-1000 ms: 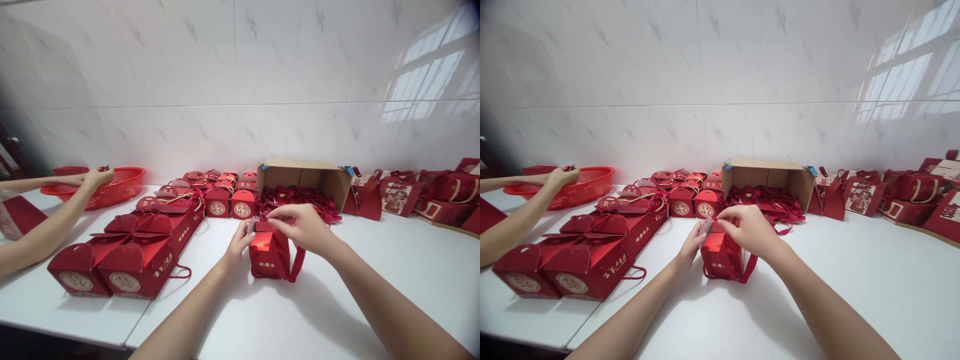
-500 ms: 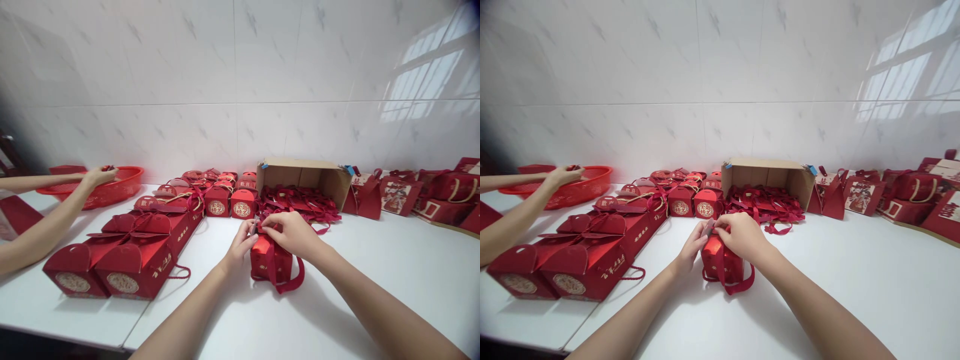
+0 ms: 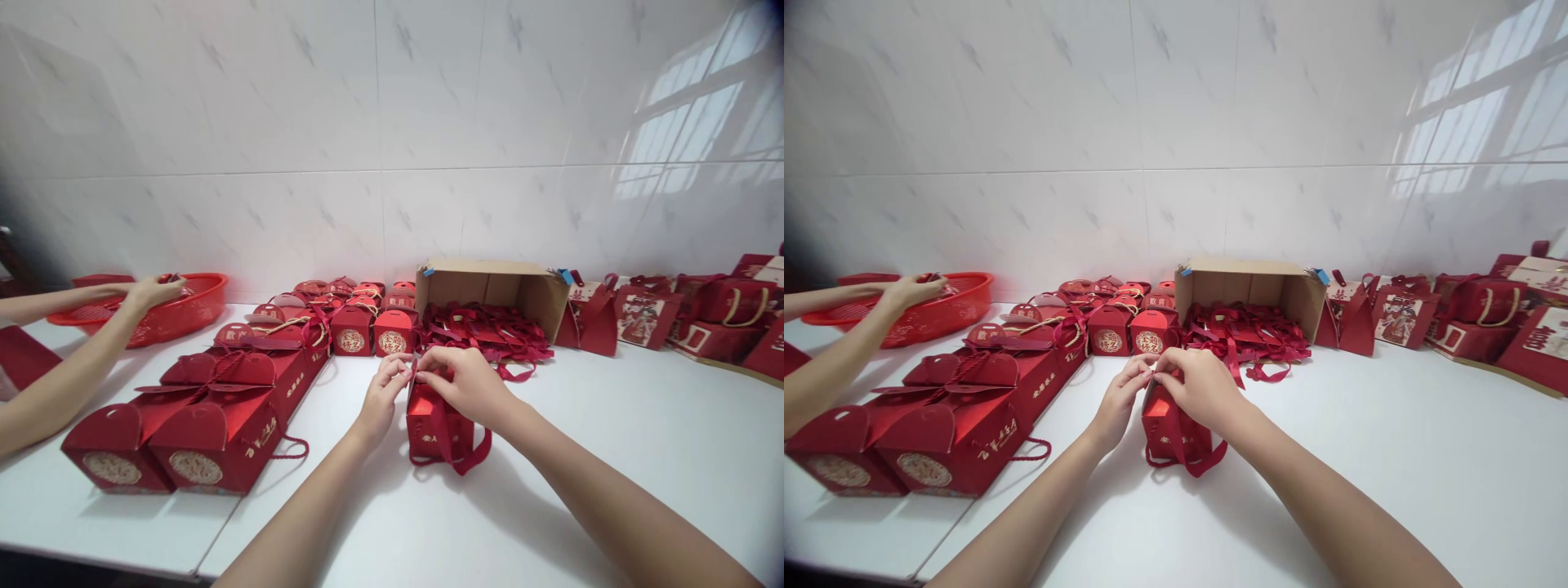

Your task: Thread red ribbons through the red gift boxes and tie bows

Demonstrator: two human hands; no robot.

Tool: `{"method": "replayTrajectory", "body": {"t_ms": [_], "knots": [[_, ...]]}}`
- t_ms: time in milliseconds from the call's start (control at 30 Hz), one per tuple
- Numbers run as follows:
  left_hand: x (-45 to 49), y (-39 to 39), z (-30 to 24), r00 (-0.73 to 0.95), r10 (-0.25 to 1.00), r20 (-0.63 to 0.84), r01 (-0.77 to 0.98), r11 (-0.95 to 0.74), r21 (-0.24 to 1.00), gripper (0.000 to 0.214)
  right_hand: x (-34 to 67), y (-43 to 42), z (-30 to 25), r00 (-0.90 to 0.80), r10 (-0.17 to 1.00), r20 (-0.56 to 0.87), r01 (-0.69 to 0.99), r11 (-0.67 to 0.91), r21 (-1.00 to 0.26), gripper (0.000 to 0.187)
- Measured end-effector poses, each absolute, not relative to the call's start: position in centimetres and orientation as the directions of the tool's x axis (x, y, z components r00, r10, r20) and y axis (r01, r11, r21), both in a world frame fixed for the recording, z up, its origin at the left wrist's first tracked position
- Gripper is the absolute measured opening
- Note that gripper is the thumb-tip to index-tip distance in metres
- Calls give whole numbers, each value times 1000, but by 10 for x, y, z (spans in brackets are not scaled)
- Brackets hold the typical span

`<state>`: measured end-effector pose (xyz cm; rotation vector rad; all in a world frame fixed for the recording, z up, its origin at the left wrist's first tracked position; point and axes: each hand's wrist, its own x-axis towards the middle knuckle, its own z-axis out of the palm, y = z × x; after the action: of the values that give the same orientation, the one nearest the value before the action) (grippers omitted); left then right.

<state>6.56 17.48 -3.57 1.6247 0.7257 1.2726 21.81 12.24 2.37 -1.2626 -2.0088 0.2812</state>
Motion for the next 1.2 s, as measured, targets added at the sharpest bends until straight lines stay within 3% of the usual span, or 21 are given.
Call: {"method": "replayTrajectory", "body": {"t_ms": [133, 267, 367, 433, 500, 567, 633, 733, 833, 933, 1000, 1200], "knots": [[62, 187, -44, 136, 910, 391, 223, -412, 883, 23, 232, 121, 36, -211, 857, 470, 760, 446, -473, 12], [42, 200, -46, -30, 942, 334, 549, -264, 793, 25, 260, 118, 47, -181, 929, 322, 851, 313, -423, 18], [18, 210, -42, -143, 899, 414, 839, -112, 533, 23, 277, 116, 51, -191, 959, 209, 885, 261, -386, 20], [4, 216, -41, -171, 899, 403, 914, -8, 405, 20, 282, 116, 51, -189, 970, 152, 897, 234, -375, 20], [-3, 219, -41, -193, 906, 378, 934, 52, 352, 16, 281, 116, 50, -188, 978, 88, 902, 207, -379, 18], [1, 218, -41, -183, 885, 429, 927, 10, 374, 12, 277, 118, 50, -206, 978, 42, 894, 205, -398, 13], [12, 214, -40, -98, 867, 489, 845, -187, 500, 11, 273, 120, 49, -236, 971, 35, 878, 228, -421, 7], [35, 202, -39, 205, 890, 408, 428, -456, 780, 22, 272, 124, 49, -263, 963, 59, 856, 261, -446, 9], [49, 192, -40, 461, 859, 221, 168, -330, 929, 34, 276, 128, 47, -283, 957, 67, 818, 278, -503, 8], [49, 191, -42, 544, 838, 27, 166, -139, 976, 42, 286, 133, 47, -310, 950, 42, 772, 277, -572, 6], [44, 194, -43, 555, 832, -25, 151, -71, 986, 45, 295, 137, 48, -316, 949, -11, 771, 250, -586, 8], [28, 207, -38, 546, 838, 20, -76, 25, 997, 49, 327, 139, 51, -156, 946, -283, 947, 61, -316, 11]]}}
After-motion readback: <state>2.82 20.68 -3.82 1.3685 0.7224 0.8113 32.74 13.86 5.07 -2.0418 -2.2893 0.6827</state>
